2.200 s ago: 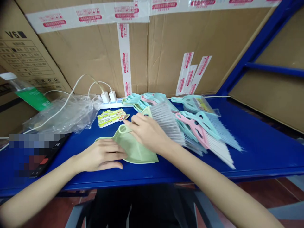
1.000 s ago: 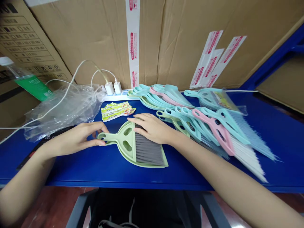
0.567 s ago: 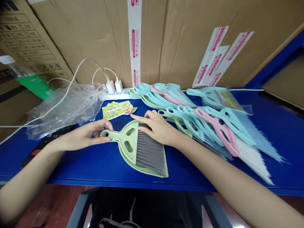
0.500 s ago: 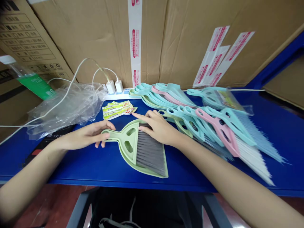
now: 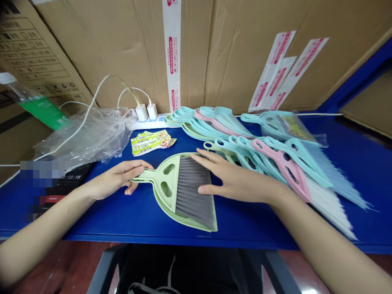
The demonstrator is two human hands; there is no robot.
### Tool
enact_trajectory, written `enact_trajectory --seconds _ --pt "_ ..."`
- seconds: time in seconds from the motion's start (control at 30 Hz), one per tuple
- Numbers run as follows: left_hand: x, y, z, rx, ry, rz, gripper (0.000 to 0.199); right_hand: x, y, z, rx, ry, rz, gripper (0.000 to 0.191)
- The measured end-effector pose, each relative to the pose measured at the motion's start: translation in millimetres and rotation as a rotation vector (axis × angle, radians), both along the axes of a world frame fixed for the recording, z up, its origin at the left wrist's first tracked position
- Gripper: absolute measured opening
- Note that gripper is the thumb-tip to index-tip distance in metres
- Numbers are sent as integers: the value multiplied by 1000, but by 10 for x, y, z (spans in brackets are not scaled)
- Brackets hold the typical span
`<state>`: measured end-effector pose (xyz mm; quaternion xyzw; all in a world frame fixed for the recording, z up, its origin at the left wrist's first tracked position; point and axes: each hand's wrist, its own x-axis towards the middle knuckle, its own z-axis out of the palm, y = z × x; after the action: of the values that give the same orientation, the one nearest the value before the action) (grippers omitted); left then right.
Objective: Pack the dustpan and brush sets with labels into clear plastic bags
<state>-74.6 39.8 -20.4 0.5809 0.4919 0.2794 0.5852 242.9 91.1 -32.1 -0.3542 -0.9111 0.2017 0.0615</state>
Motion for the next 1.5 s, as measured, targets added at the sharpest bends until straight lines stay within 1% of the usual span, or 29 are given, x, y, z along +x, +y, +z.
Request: enact_trajectory --seconds 0.1,0.17,0.3,0.4,0.57,0.63,0.7,0.77,0.87,0.93,1.0,1.1,1.17,1.3,1.4,1.5 --pt "21 -12 -8 -55 -75 61 35 35 -79 -107 -22 -9 -36 83" --pt "33 -19 -6 -96 -106 99 35 5 -121 -139 -38 -20 -48 82" --pt "43 -19 8 -156 -139 133 40 -69 -141 -131 -76 -47 -53 87" --pt "43 -15 12 -171 -158 119 43 -86 -122 -120 -57 -38 -35 85" --pt "63 -45 1 -148 -177 84 43 -141 -151 -99 71 35 31 66" --pt "74 -62 -11 -125 -171 78 41 -197 -186 -93 144 80 77 63" --pt "82 -73 -28 -107 -145 69 41 -257 -218 -97 219 111 143 65" --pt "87 -76 -45 -88 -114 66 44 -304 -238 -112 294 116 178 69" --pt "99 -75 -54 -52 -91 64 43 -327 -249 -132 387 104 136 74" --pt "112 -75 -46 -31 -83 52 40 -322 -251 -131 411 99 131 76" --pt "125 -78 -34 -18 -73 45 39 -319 -253 -120 382 94 185 74" --pt "137 -84 -20 -2 -48 50 38 -330 -253 -108 245 79 310 70" --pt "140 -85 -16 11 -29 51 38 -344 -249 -111 156 76 350 69" --pt "144 -85 -13 31 -10 49 37 -362 -241 -113 85 93 356 64" --pt "150 -93 -10 25 -50 66 35 -367 -245 -95 83 88 361 62" --pt "153 -102 -9 25 -90 84 39 -367 -252 -79 93 76 357 61"
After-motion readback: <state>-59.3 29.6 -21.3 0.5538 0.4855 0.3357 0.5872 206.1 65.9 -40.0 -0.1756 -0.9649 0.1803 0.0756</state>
